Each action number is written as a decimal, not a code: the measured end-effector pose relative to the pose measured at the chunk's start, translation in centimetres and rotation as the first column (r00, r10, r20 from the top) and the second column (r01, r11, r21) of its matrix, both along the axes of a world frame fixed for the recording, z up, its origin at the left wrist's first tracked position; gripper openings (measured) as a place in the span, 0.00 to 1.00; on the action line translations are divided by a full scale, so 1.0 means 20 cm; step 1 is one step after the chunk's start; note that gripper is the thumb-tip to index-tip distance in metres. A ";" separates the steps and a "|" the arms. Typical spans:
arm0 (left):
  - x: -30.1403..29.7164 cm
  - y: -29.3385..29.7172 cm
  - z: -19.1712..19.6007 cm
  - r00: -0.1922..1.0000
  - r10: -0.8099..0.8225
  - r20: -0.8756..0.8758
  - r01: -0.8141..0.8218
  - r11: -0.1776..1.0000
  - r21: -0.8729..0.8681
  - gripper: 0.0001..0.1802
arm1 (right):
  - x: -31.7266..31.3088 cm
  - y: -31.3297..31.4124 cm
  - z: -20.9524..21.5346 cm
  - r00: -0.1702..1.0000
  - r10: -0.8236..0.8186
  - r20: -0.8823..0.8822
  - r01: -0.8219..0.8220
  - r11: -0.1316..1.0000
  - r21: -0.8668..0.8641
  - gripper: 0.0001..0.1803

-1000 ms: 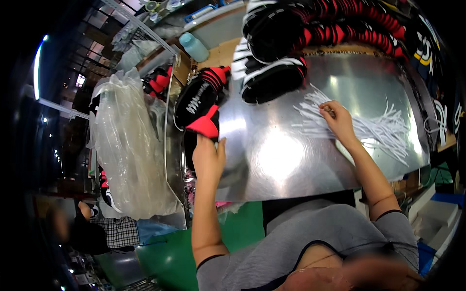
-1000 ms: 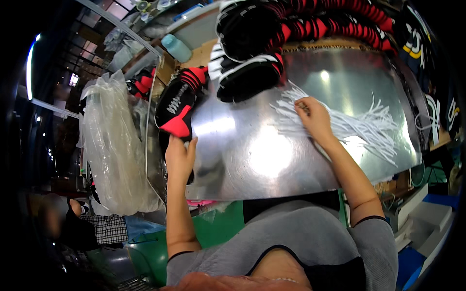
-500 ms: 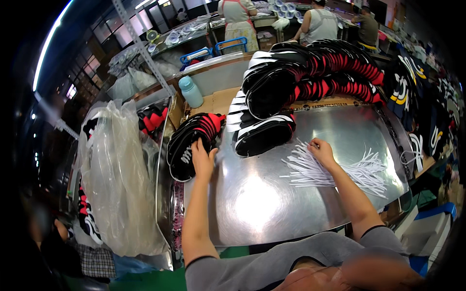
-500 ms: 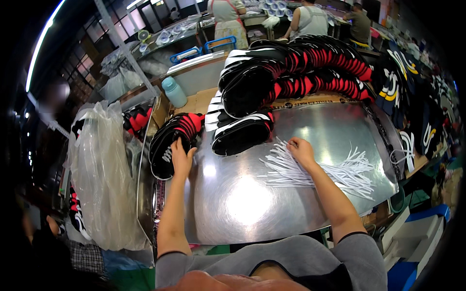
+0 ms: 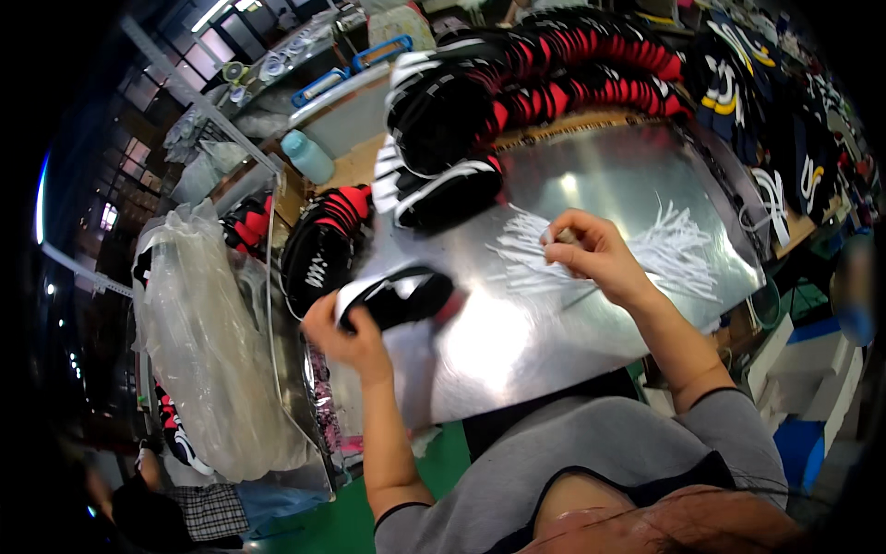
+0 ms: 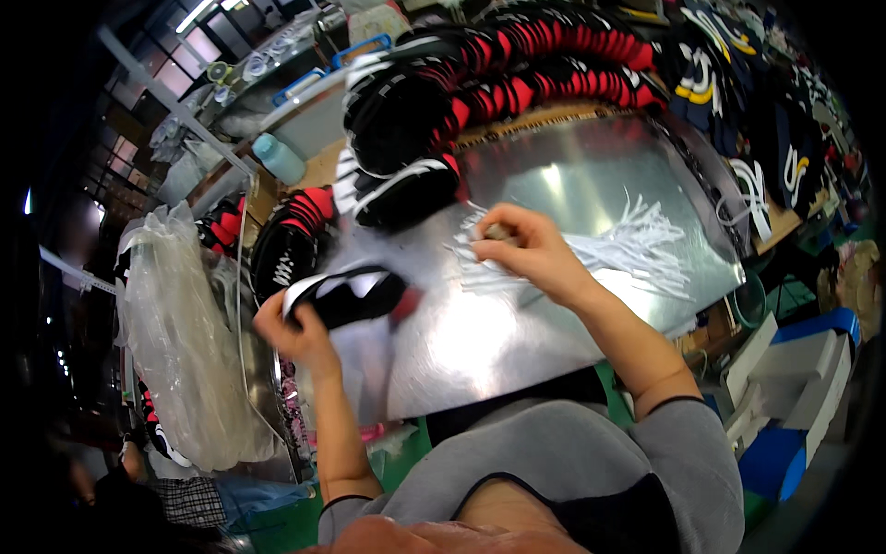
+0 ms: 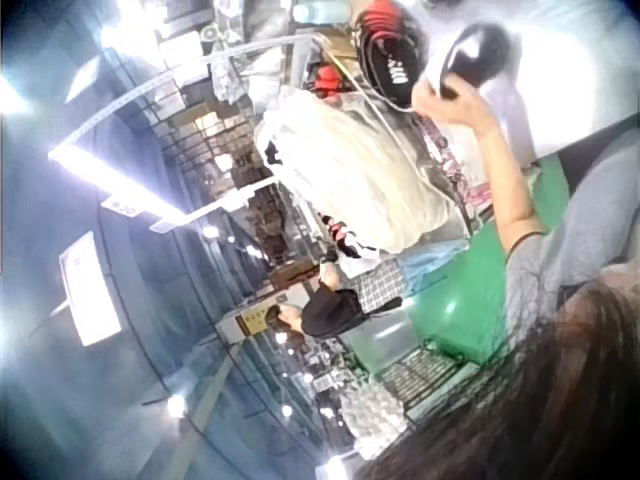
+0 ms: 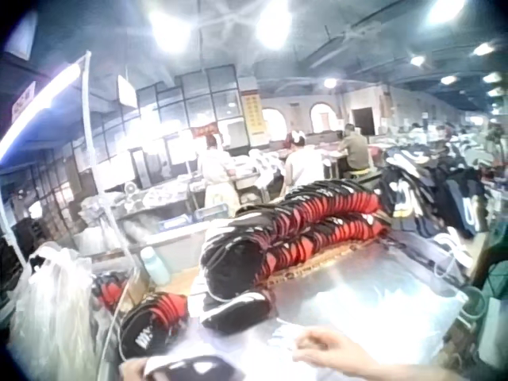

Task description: The person laces a black and white shoe by threading white laces through the eyelets and pulling them tight by hand.

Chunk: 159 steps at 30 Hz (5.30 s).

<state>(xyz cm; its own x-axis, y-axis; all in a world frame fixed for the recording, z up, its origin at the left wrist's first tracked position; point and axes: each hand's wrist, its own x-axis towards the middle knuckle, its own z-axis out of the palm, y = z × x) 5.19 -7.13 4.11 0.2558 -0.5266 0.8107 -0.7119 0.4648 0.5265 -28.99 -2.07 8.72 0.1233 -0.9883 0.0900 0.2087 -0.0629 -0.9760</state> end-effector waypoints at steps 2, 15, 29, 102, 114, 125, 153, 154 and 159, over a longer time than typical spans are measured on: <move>-0.06 0.29 0.02 0.964 0.140 0.227 -0.121 0.988 -0.097 0.12 | 0.08 0.13 0.06 0.953 0.248 0.173 -0.256 0.966 0.027 0.09; -0.06 0.51 -0.09 0.861 -0.297 0.413 0.077 0.879 0.471 0.12 | 0.30 0.26 -0.36 0.964 0.120 0.239 -0.216 0.876 0.431 0.08; -0.13 0.28 -0.13 0.516 0.096 -0.851 0.853 -0.144 0.501 0.30 | 0.59 0.09 -0.55 0.992 0.011 -0.124 0.003 0.994 0.109 0.15; -0.14 0.35 0.05 0.862 -0.405 0.304 0.181 0.807 0.563 0.10 | 0.45 0.22 -0.53 0.787 0.602 -0.135 -0.553 0.785 0.278 0.15; -0.23 0.34 -0.10 0.805 -0.582 0.114 0.119 0.347 0.930 0.15 | 0.30 0.19 -0.43 0.990 0.089 -0.110 -0.076 0.991 0.112 0.11; -0.33 0.26 -0.04 0.778 -0.589 0.220 0.060 0.418 0.906 0.14 | 0.50 -0.11 -0.53 0.996 0.037 -0.086 -0.029 0.995 0.091 0.10; -0.34 0.22 -0.13 0.854 -0.514 -0.083 0.250 0.264 0.932 0.08 | 0.34 0.10 -0.54 0.824 0.241 -0.513 -0.179 0.970 0.167 0.18; -0.35 0.24 -0.12 0.836 -0.537 -0.115 0.293 0.259 0.920 0.09 | 0.35 0.10 -0.55 0.799 0.257 -0.543 -0.176 0.964 0.197 0.19; -0.36 0.33 -0.15 0.710 -0.686 0.158 0.214 0.425 0.880 0.16 | 0.48 0.09 -0.60 0.726 0.216 -0.653 -0.134 0.976 0.174 0.20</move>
